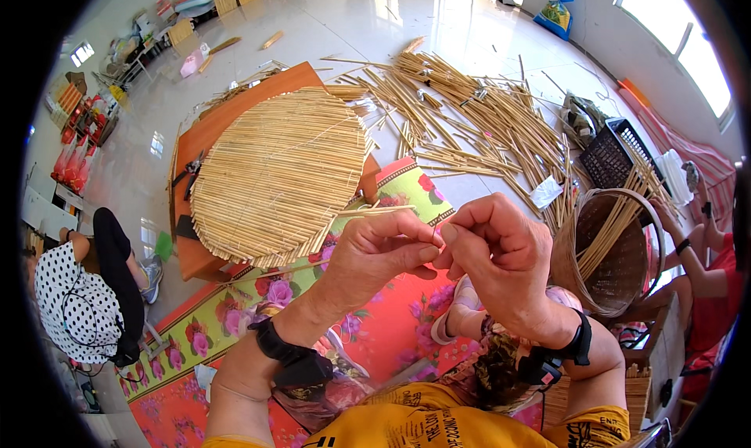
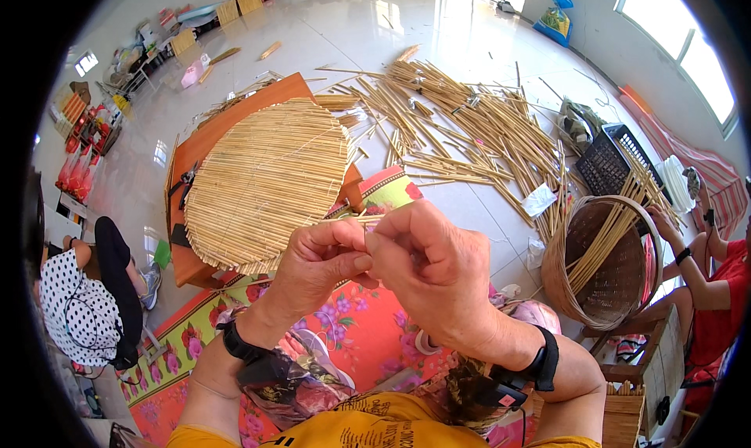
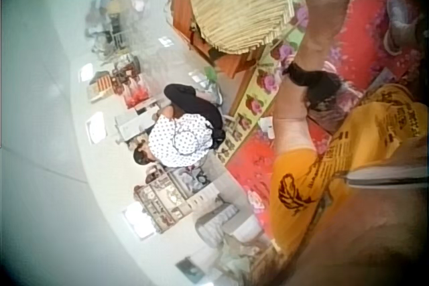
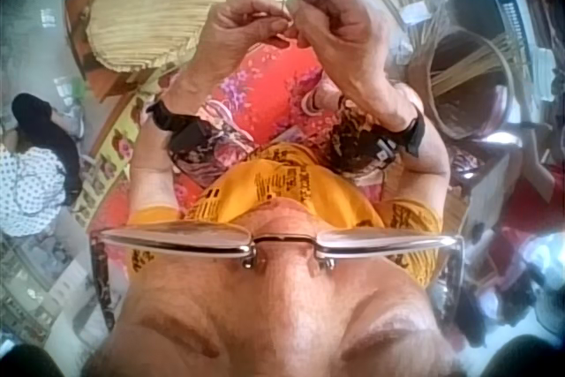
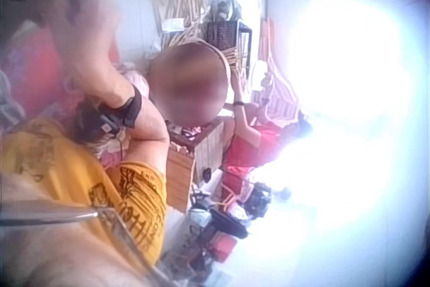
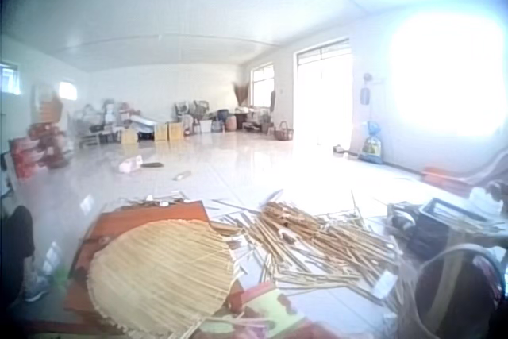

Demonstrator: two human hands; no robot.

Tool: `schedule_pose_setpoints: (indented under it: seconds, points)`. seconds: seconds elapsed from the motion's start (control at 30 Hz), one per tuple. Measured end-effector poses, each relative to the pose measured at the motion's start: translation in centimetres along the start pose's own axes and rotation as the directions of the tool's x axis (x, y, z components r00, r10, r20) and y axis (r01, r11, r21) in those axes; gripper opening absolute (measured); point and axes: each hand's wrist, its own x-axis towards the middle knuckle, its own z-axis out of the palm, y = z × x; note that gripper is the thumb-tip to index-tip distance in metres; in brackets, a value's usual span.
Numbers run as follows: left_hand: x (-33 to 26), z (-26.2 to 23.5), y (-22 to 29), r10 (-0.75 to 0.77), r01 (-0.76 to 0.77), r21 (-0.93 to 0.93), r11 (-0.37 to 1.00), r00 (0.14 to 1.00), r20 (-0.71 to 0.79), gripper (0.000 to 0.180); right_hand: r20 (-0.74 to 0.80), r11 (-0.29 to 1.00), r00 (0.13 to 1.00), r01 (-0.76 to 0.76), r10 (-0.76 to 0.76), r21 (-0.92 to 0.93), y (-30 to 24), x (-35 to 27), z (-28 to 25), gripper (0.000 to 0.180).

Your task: The person sits on the floor and weaves thin bamboo strips into a circular mat using a needle and thread. They thread the needle, pull the thread through the bamboo strips to secure them, and trim the excess thread with scissors.

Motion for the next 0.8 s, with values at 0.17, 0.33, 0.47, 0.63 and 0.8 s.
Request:
schedule_pose_setpoints:
  seconds: [0.17,0.33,0.47,0.63,0.8]
  points:
    - [-0.09,0.1,0.16,-0.004,0.004,0.007,1.0,1.0,-0.004,0.012,0.0,1.0,1.0,0.003,-0.003,0.012,0.01,-0.01,0.1,0.008]
    - [-0.1,0.06,0.17,0.028,-0.028,0.043,0.999,1.0,0.008,0.012,0.015,0.999,1.0,-0.011,0.01,0.037,-0.14,0.01,0.12,0.008]
    - [-0.14,0.07,0.24,0.038,-0.039,0.034,0.999,0.999,0.027,0.012,0.017,0.998,1.0,-0.013,0.012,0.054,-0.23,-0.02,0.22,0.007]
    - [-0.21,-0.04,0.2,0.035,-0.036,0.044,0.998,0.999,0.029,0.011,0.022,0.999,1.0,-0.007,0.007,0.037,-0.19,0.02,0.16,0.007]
    - [-0.25,0.17,0.35,0.027,-0.028,0.048,0.998,0.999,0.018,0.011,0.018,0.999,1.0,-0.008,0.008,0.032,-0.07,-0.01,0.14,0.007]
